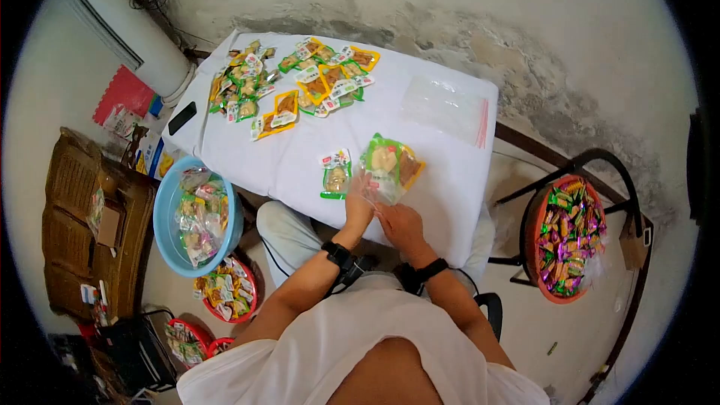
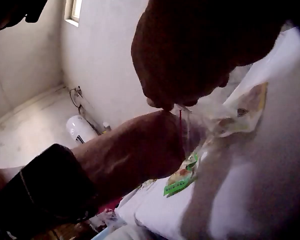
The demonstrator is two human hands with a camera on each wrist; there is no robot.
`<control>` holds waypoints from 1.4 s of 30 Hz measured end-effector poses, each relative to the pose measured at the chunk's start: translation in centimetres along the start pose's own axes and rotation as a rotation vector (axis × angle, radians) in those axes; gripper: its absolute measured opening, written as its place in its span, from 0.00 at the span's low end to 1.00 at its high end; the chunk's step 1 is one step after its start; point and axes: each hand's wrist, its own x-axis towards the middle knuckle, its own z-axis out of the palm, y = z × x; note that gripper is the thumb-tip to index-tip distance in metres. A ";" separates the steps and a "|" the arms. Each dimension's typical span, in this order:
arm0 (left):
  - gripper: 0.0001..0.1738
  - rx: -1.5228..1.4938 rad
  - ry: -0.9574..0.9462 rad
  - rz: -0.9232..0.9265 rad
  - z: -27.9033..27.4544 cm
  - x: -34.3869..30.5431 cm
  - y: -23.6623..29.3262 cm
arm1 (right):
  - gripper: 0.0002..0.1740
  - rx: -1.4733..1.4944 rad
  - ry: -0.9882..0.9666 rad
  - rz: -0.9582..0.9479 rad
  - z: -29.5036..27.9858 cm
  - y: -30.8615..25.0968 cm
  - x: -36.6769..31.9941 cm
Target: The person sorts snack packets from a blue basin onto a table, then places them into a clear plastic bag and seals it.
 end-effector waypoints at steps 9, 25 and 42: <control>0.28 0.324 0.100 0.361 -0.9 -1.2 5.2 | 0.10 0.013 -0.039 0.053 0.4 -0.1 0.4; 0.32 0.961 -0.251 0.321 -0.6 2.9 1.6 | 0.10 -0.059 -0.048 -0.110 1.1 0.0 0.4; 0.15 -0.526 -0.071 -0.353 -15.8 8.5 1.7 | 0.10 0.013 -0.035 0.102 -1.1 0.9 0.9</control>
